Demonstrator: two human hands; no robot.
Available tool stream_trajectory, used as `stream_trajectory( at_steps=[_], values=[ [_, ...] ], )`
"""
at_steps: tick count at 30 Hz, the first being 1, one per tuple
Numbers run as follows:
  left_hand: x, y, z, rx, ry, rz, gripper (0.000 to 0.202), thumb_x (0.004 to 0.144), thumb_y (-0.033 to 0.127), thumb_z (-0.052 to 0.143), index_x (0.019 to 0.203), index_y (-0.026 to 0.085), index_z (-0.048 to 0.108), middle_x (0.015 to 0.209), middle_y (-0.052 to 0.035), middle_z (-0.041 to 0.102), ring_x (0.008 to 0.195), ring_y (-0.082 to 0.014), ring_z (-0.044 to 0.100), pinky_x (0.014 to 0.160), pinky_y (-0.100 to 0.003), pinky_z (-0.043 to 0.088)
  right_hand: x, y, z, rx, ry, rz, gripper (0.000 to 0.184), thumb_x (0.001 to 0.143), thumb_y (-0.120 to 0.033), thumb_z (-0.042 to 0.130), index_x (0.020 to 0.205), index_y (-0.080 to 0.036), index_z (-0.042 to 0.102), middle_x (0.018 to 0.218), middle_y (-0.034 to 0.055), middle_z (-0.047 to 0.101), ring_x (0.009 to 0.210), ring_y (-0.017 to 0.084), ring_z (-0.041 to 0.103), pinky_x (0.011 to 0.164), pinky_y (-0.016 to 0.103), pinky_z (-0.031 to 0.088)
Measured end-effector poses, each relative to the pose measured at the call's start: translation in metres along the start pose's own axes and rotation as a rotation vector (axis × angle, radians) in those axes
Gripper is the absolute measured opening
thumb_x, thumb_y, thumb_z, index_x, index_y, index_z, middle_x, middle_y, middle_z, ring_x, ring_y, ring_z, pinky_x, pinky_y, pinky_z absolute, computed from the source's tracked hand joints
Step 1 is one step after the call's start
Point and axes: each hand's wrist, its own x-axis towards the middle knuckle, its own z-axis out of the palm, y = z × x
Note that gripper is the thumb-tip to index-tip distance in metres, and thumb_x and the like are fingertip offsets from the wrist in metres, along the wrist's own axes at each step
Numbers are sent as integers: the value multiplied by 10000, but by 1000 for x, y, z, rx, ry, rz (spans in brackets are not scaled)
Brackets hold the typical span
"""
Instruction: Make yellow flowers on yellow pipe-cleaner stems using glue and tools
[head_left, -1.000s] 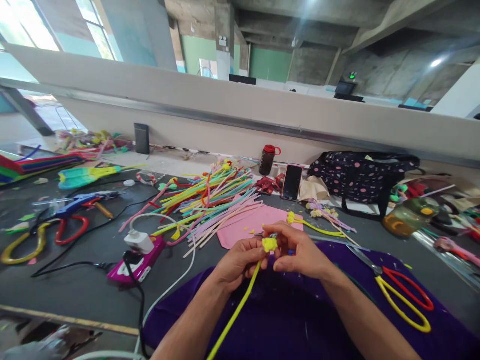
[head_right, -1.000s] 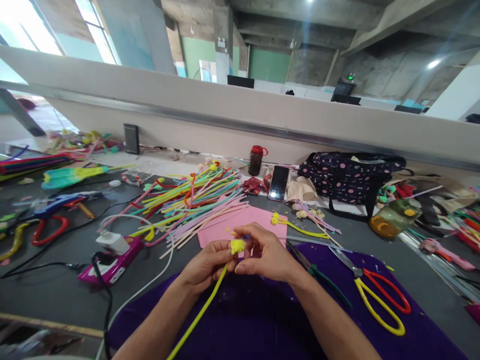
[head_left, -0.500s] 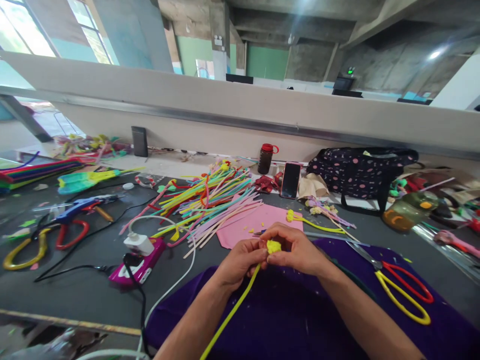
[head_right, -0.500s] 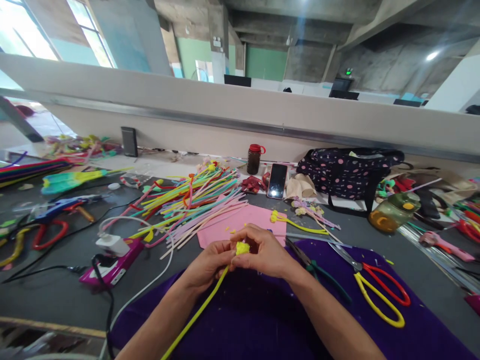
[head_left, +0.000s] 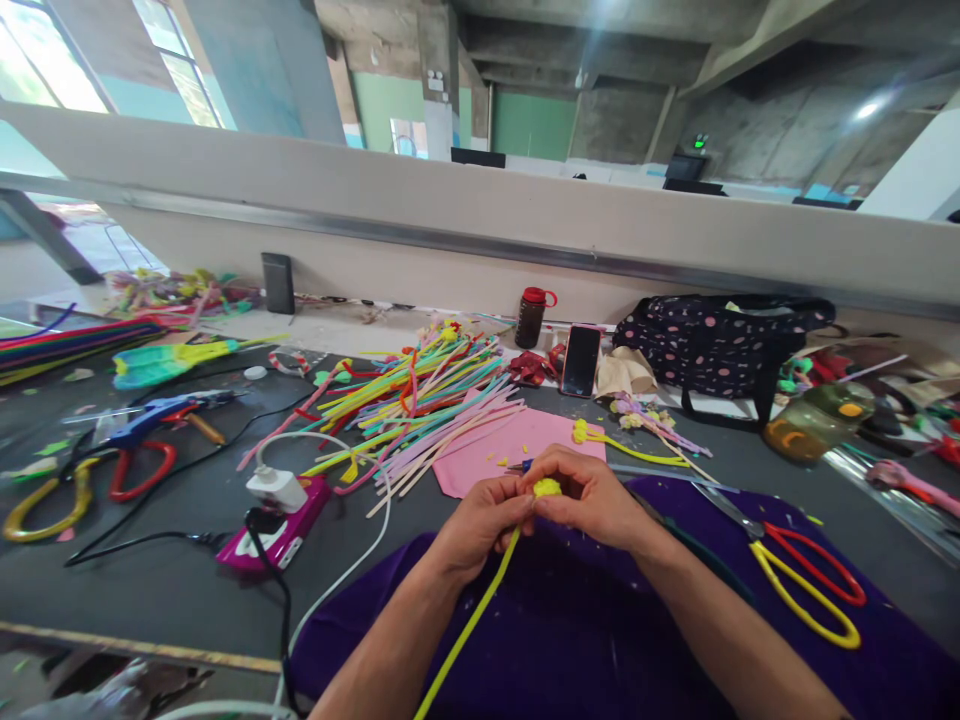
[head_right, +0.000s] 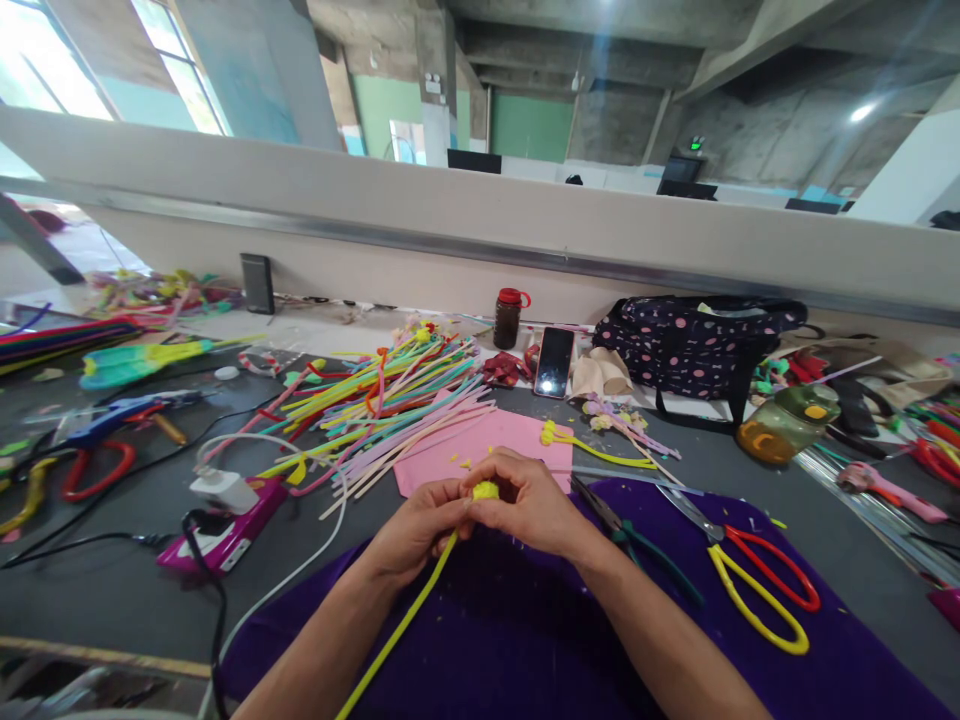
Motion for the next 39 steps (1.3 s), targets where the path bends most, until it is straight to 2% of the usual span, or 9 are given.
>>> stream_trajectory(
  at_steps=[6, 14, 18, 21, 23, 26, 31, 36, 39],
  values=[
    [0, 0, 0, -3, 5, 4, 243, 694, 351, 633, 697, 117, 567, 511, 30, 522, 348, -5, 308, 335, -145, 185, -1, -1, 0, -2, 3, 12, 146, 735, -172, 602, 877, -189, 630, 802, 2, 551, 646, 102, 480, 545, 206, 361],
    [0, 1, 1, 1, 29, -24, 223, 683, 329, 648, 685, 126, 555, 511, 27, 542, 335, -3, 316, 328, -136, 188, 0, 2, 1, 10, 14, 33, 113, 745, -185, 586, 849, -182, 632, 800, 5, 556, 669, 106, 488, 583, 215, 380],
    [1, 1, -1, -49, 40, -43, 187, 659, 281, 670, 666, 127, 564, 528, 21, 565, 334, -4, 365, 332, -135, 208, 0, 5, -2, 126, -7, 46, 346, 698, -294, 651, 1023, -195, 583, 941, 31, 570, 725, 122, 518, 613, 226, 408],
    [1, 2, -3, -147, 48, -35, 194, 689, 298, 643, 655, 117, 580, 531, 12, 551, 340, -7, 384, 329, -135, 211, 1, 6, -6, 202, 83, 107, 425, 741, -385, 594, 1114, -198, 516, 990, 49, 571, 607, 92, 514, 507, 204, 394],
    [2, 3, -5, -216, 84, -2, 195, 691, 301, 642, 676, 112, 599, 560, 6, 545, 371, -13, 409, 333, -131, 220, 2, 7, -5, 228, 126, 165, 332, 783, -415, 533, 1009, -173, 560, 842, 29, 593, 511, 73, 485, 441, 189, 361],
    [4, 3, -6, -300, 190, 50, 201, 648, 284, 682, 741, 117, 624, 578, 12, 530, 420, -24, 428, 347, -125, 238, 3, 11, 8, 261, 67, 225, 256, 784, -402, 535, 814, -155, 590, 666, -12, 558, 469, 66, 465, 418, 177, 341],
    [6, -3, -4, -342, 306, 110, 239, 592, 268, 726, 755, 120, 633, 612, 10, 542, 479, -41, 458, 406, -141, 299, 1, 21, 38, 336, 44, 246, 198, 757, -359, 580, 807, -168, 557, 644, -35, 534, 483, 71, 455, 441, 182, 358],
    [3, -2, -2, -282, 255, 176, 230, 596, 237, 722, 776, 123, 636, 647, 1, 562, 483, -46, 454, 441, -166, 313, 0, 20, 38, 300, 55, 206, 214, 801, -363, 529, 719, -165, 529, 566, -52, 447, 453, 64, 387, 431, 186, 308],
    [-1, 4, 1, -236, 213, 195, 384, 566, 194, 738, 932, 148, 629, 735, -13, 590, 538, -60, 485, 472, -169, 338, 0, 19, 29, 226, 41, 162, 212, 801, -362, 533, 731, -163, 542, 577, -51, 437, 470, 64, 362, 434, 186, 284]
  ],
)
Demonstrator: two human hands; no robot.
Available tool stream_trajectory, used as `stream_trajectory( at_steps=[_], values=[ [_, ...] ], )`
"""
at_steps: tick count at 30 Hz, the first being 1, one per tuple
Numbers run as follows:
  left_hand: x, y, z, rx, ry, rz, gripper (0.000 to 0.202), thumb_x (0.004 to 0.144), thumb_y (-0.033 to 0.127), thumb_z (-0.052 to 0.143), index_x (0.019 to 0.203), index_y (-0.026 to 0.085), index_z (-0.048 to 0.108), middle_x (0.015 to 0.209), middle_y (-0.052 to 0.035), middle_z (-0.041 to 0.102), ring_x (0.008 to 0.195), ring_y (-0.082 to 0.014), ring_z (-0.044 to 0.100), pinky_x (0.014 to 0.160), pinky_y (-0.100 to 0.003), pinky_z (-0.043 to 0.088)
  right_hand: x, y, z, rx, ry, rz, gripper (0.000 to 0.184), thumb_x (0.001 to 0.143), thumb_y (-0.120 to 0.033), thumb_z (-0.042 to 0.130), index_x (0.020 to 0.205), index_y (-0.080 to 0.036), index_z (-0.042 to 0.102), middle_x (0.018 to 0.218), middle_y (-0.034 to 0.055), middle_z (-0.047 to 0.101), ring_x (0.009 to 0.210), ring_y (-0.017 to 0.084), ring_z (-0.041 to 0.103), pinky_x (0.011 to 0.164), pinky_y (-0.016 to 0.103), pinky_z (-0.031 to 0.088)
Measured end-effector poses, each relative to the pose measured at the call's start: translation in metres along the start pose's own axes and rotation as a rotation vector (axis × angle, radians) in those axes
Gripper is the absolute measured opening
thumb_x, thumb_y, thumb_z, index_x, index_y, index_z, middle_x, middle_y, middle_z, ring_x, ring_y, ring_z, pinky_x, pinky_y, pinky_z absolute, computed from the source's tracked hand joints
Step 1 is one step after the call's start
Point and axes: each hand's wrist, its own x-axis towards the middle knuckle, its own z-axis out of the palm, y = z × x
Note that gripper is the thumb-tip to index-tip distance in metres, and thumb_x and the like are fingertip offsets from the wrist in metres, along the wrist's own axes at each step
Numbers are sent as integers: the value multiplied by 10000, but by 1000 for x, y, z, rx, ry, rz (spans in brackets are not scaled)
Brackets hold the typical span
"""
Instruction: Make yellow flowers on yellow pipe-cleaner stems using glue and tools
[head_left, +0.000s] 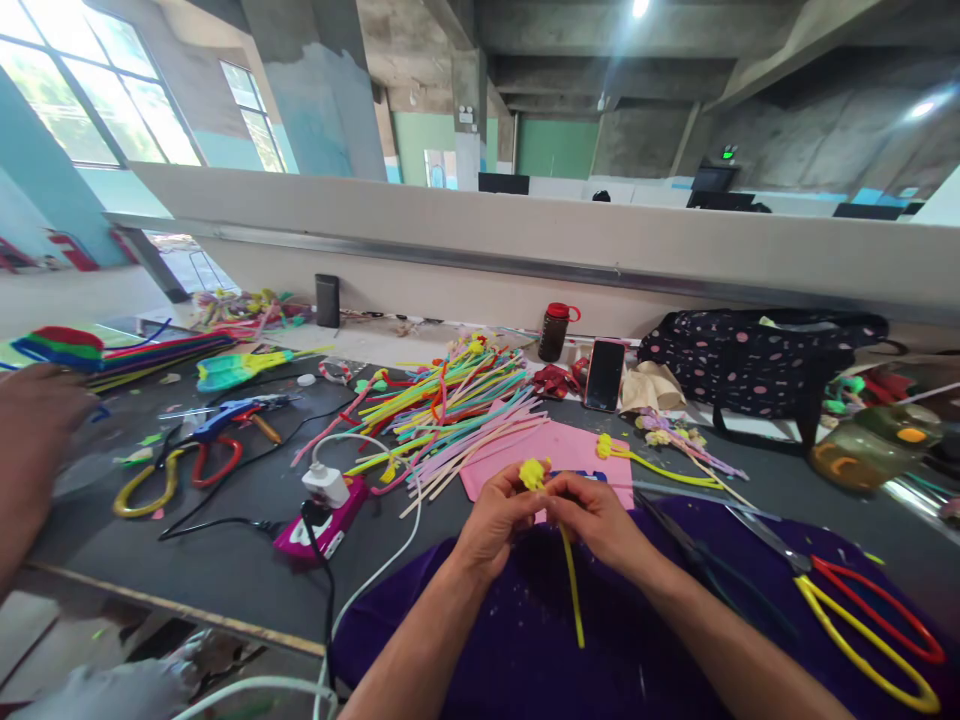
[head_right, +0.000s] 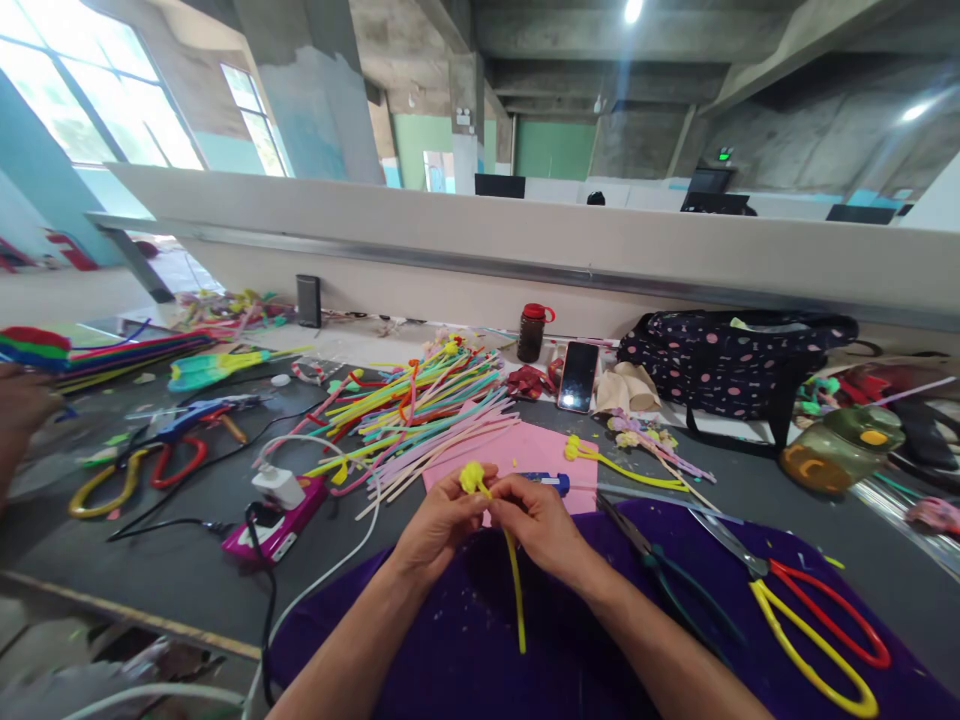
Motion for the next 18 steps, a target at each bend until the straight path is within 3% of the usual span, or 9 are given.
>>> stream_trajectory(
  at_steps=[3, 8, 13, 18],
  values=[
    [-4, 5, 4, 52, -9, 99, 543, 549, 142, 741, 1067, 183, 582, 898, -37, 598, 666, -91, 533, 550, -175, 395, 1, 0, -7, 2, -96, -1, 211, 810, -357, 525, 743, -159, 553, 584, -50, 447, 466, 61, 371, 437, 185, 285],
    [-6, 3, 5, 144, -3, 264, 528, 575, 147, 718, 1080, 196, 570, 969, -50, 584, 757, -128, 550, 645, -226, 450, 4, 6, -16, 117, -248, 58, 257, 789, -401, 543, 761, -146, 557, 619, -35, 517, 448, 53, 404, 432, 180, 293],
    [-7, -2, 6, 281, 18, 317, 561, 586, 176, 713, 1118, 215, 540, 982, -54, 595, 734, -134, 566, 652, -247, 467, 8, 12, -19, 212, -257, 122, 279, 763, -425, 572, 754, -147, 539, 598, -42, 523, 411, 40, 365, 408, 175, 258],
    [-10, -1, 10, 396, 105, 334, 419, 614, 218, 697, 1017, 190, 583, 903, -54, 628, 699, -138, 578, 631, -245, 477, 7, 13, -17, 199, -270, 142, 276, 763, -414, 577, 717, -145, 538, 593, -44, 511, 422, 39, 356, 413, 176, 244]
  ],
)
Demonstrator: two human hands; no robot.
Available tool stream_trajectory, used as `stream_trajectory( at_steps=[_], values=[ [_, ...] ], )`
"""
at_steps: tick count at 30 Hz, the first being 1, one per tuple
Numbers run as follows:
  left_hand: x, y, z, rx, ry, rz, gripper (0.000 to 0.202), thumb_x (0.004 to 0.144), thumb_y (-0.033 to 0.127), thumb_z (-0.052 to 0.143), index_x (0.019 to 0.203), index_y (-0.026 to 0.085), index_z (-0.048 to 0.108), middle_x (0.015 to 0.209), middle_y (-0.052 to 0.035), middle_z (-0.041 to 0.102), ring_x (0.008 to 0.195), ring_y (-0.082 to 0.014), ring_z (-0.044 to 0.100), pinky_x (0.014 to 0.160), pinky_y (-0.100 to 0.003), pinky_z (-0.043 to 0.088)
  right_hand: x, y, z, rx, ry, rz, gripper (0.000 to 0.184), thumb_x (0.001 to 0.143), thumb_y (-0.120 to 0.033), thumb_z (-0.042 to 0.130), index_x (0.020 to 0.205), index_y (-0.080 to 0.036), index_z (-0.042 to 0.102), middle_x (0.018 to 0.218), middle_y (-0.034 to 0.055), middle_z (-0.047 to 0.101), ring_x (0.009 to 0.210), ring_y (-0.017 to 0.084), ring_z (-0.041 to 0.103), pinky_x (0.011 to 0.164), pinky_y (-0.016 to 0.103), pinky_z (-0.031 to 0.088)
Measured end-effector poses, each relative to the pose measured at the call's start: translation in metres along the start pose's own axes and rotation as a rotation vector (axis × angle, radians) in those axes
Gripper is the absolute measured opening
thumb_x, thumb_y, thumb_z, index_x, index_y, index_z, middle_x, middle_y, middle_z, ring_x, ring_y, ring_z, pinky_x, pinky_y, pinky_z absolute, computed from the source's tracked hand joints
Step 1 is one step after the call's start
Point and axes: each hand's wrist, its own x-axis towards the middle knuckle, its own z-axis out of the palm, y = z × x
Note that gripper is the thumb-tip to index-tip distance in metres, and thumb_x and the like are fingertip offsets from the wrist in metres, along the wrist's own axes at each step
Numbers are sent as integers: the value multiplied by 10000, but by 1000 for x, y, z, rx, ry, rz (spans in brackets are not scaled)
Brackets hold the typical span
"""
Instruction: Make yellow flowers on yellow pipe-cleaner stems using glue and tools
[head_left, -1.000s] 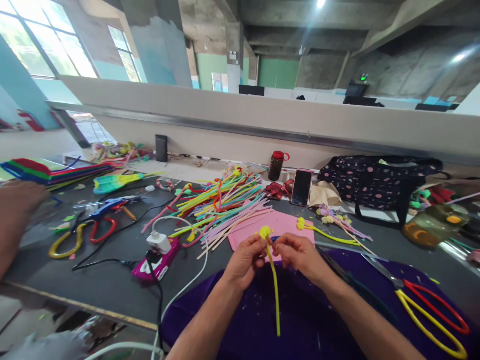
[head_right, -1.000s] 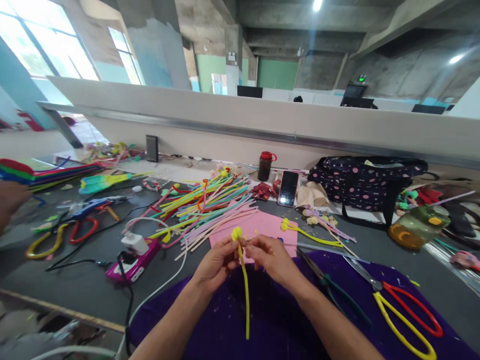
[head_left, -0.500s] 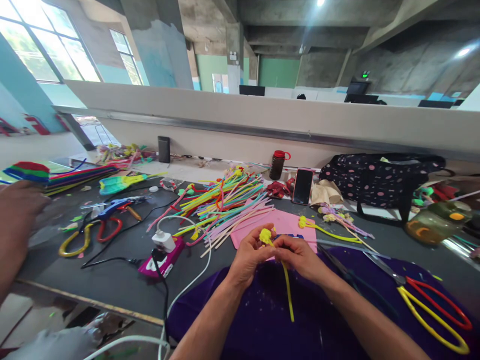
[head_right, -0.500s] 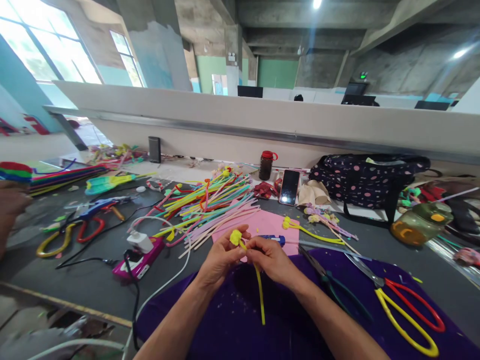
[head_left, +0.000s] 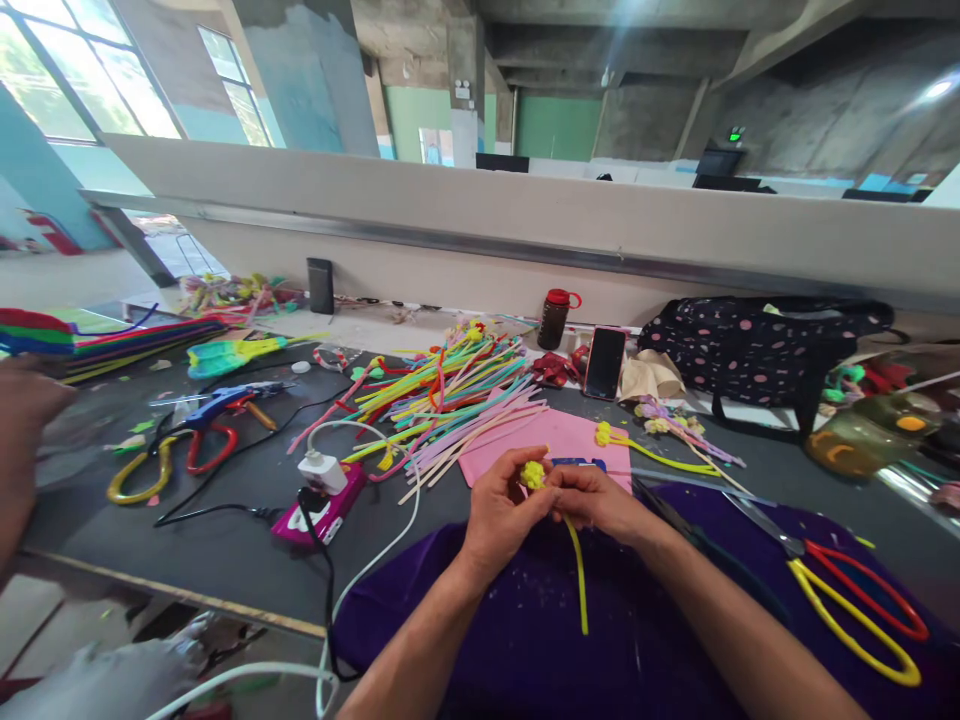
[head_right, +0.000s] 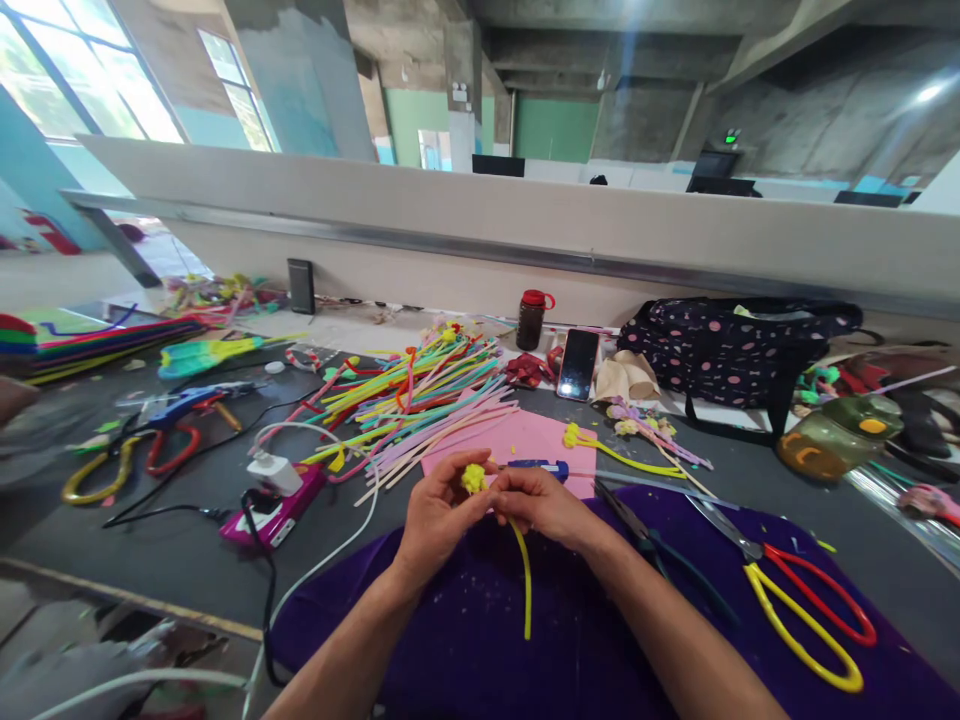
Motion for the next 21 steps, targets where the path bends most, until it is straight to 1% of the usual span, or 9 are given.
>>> stream_trajectory(
  at_steps=[4, 8, 12, 14, 16, 17, 18, 19, 21],
  values=[
    [-1, 3, 1, 6, 19, -57, 360, 622, 260, 693, 959, 174, 599, 799, -38, 646, 599, -127, 573, 570, -247, 480, 0, -1, 2, -11, -3, 8, 300, 749, -446, 579, 719, -149, 543, 605, -43, 508, 439, 46, 359, 422, 180, 252],
    [0, 3, 0, -25, 30, -77, 315, 614, 258, 699, 902, 170, 609, 728, -10, 649, 538, -109, 559, 537, -231, 466, 0, -1, 3, -28, -1, 0, 319, 740, -464, 582, 716, -149, 540, 618, -40, 505, 456, 50, 371, 429, 181, 264],
    [1, 1, -1, -32, 33, -88, 286, 621, 254, 693, 880, 165, 611, 734, -13, 649, 578, -111, 564, 559, -223, 460, -1, 1, 2, -31, -16, -16, 301, 755, -447, 573, 720, -150, 542, 609, -43, 497, 452, 52, 376, 433, 181, 275],
    [2, 1, -1, -53, 32, -74, 357, 599, 233, 710, 935, 176, 601, 818, -26, 649, 621, -112, 569, 591, -225, 462, -1, 1, 2, -56, 1, -36, 290, 761, -436, 569, 715, -150, 548, 599, -43, 496, 449, 55, 383, 432, 183, 280],
    [3, 0, -2, -94, 31, -60, 539, 553, 196, 740, 1059, 211, 553, 933, -32, 629, 627, -97, 560, 584, -213, 452, -1, 0, 3, -96, 71, -70, 272, 763, -420, 570, 710, -153, 560, 568, -49, 481, 446, 60, 380, 432, 187, 284],
    [4, -1, -3, -112, 20, -74, 608, 541, 190, 749, 1105, 225, 523, 932, -27, 625, 595, -82, 545, 547, -197, 436, -1, 0, 3, -113, 129, -92, 258, 763, -408, 573, 708, -157, 564, 550, -53, 469, 445, 63, 377, 433, 189, 287],
    [4, -2, -4, -124, 2, -108, 618, 546, 202, 750, 1116, 223, 514, 871, -16, 629, 545, -67, 521, 495, -178, 405, -1, 0, 4, -127, 192, -118, 241, 763, -395, 576, 706, -161, 566, 535, -56, 458, 446, 66, 375, 435, 191, 290],
    [5, -3, -5, -132, -19, -152, 558, 569, 232, 740, 1085, 205, 532, 765, 1, 623, 491, -56, 489, 443, -162, 361, -1, 0, 6, -137, 248, -141, 225, 765, -382, 576, 707, -164, 568, 531, -56, 452, 451, 69, 379, 439, 193, 295],
    [6, -5, -7, -146, -53, -223, 353, 632, 306, 695, 939, 164, 593, 574, 31, 557, 416, -45, 429, 378, -152, 270, -1, 1, 10, -154, 319, -174, 203, 771, -366, 569, 715, -170, 571, 556, -47, 466, 464, 77, 397, 444, 199, 307]
  ],
)
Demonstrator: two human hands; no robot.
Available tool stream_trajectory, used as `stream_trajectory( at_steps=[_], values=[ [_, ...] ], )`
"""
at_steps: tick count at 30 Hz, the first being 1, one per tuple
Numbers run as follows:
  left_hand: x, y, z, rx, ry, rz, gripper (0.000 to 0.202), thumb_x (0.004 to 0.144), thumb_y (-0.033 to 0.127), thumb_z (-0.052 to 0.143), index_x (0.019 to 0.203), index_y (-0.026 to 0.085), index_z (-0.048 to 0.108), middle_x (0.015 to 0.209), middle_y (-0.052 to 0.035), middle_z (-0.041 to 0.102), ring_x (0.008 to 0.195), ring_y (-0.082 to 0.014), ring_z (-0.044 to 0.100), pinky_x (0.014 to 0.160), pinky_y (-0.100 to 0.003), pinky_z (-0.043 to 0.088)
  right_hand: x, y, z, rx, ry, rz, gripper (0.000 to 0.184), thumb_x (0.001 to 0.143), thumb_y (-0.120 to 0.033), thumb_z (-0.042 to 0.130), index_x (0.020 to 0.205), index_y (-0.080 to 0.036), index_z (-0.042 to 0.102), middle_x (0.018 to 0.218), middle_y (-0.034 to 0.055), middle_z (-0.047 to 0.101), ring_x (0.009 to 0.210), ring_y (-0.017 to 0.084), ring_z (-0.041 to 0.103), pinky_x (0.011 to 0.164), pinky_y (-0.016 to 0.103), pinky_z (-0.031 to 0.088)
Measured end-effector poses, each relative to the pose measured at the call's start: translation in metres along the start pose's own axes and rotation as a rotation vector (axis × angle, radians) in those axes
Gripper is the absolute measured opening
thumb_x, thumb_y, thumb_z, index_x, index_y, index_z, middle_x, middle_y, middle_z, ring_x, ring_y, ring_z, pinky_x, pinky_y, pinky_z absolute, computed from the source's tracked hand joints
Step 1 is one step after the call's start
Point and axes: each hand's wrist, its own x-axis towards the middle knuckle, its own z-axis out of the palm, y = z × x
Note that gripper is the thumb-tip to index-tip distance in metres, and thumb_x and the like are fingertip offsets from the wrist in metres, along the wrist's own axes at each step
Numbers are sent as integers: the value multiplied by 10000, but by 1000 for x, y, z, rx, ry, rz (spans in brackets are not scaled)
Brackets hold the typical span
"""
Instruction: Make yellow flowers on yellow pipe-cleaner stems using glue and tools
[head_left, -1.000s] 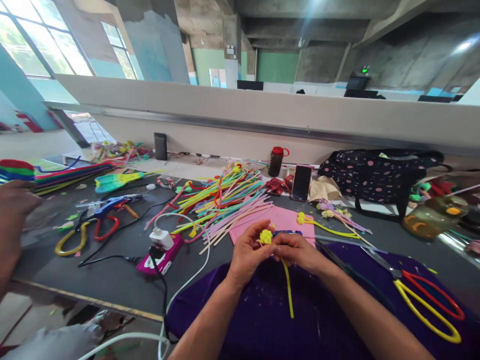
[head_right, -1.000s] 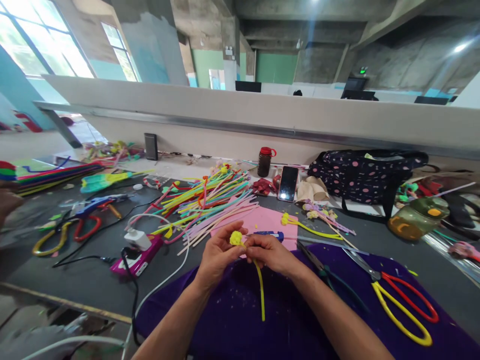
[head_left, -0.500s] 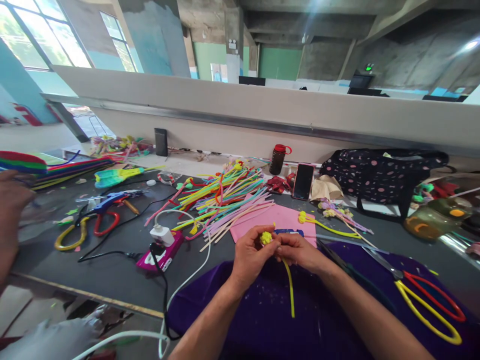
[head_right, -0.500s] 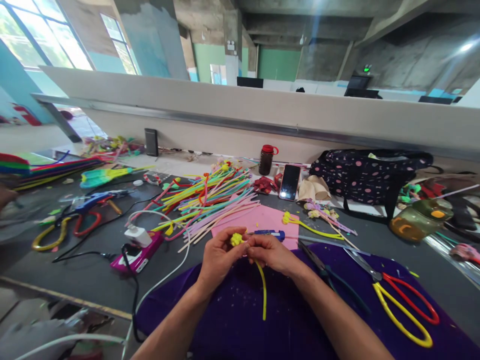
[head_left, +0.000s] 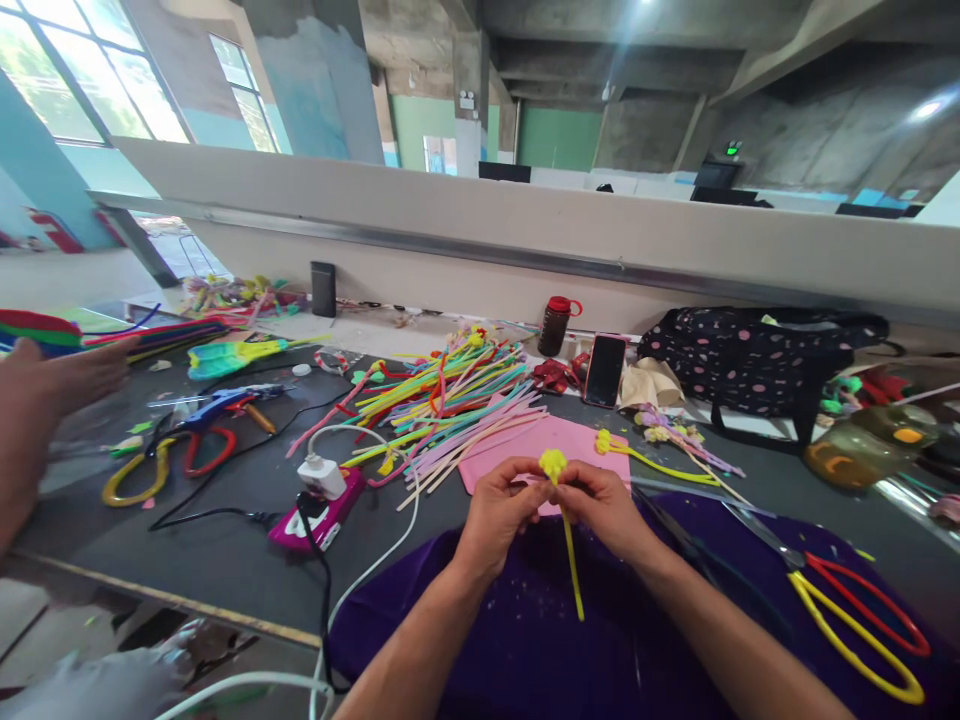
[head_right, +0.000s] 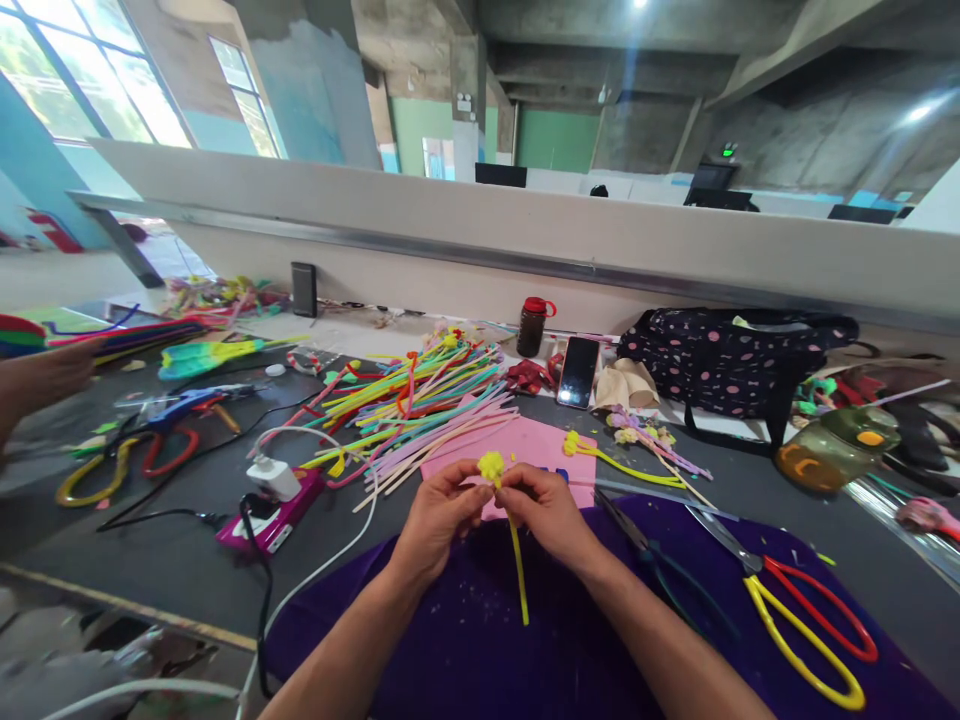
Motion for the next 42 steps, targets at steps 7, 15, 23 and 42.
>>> stream_trajectory(
  at_steps=[7, 15, 23, 42],
  values=[
    [-2, 0, 1, 38, -25, 198, 120, 677, 279, 656, 718, 166, 647, 823, -9, 573, 518, -55, 457, 443, -184, 345, -3, -4, 5, -171, -35, -115, 168, 790, -314, 543, 739, -169, 611, 634, -19, 521, 588, 112, 460, 554, 220, 361],
    [-8, 1, 3, 441, 9, 430, 85, 741, 222, 580, 758, 199, 660, 717, -22, 600, 580, -115, 515, 550, -224, 387, -3, -29, -37, -105, -201, -41, 422, 659, -327, 696, 1042, -189, 585, 748, -13, 548, 570, 87, 451, 514, 201, 353],
    [-7, 1, 4, 524, -29, 502, 99, 718, 147, 565, 721, 192, 653, 707, -26, 610, 662, -138, 550, 641, -237, 405, -4, -33, -29, -127, -194, -199, 382, 681, -332, 690, 1041, -220, 626, 778, 0, 533, 643, 108, 475, 554, 219, 370],
    [-6, 0, 3, 631, -64, 544, 100, 738, 125, 531, 709, 167, 617, 687, -21, 590, 669, -128, 551, 647, -227, 405, -2, -33, -31, -235, -185, -266, 273, 720, -353, 653, 952, -210, 672, 711, 4, 521, 644, 121, 467, 563, 225, 362]
  ],
)
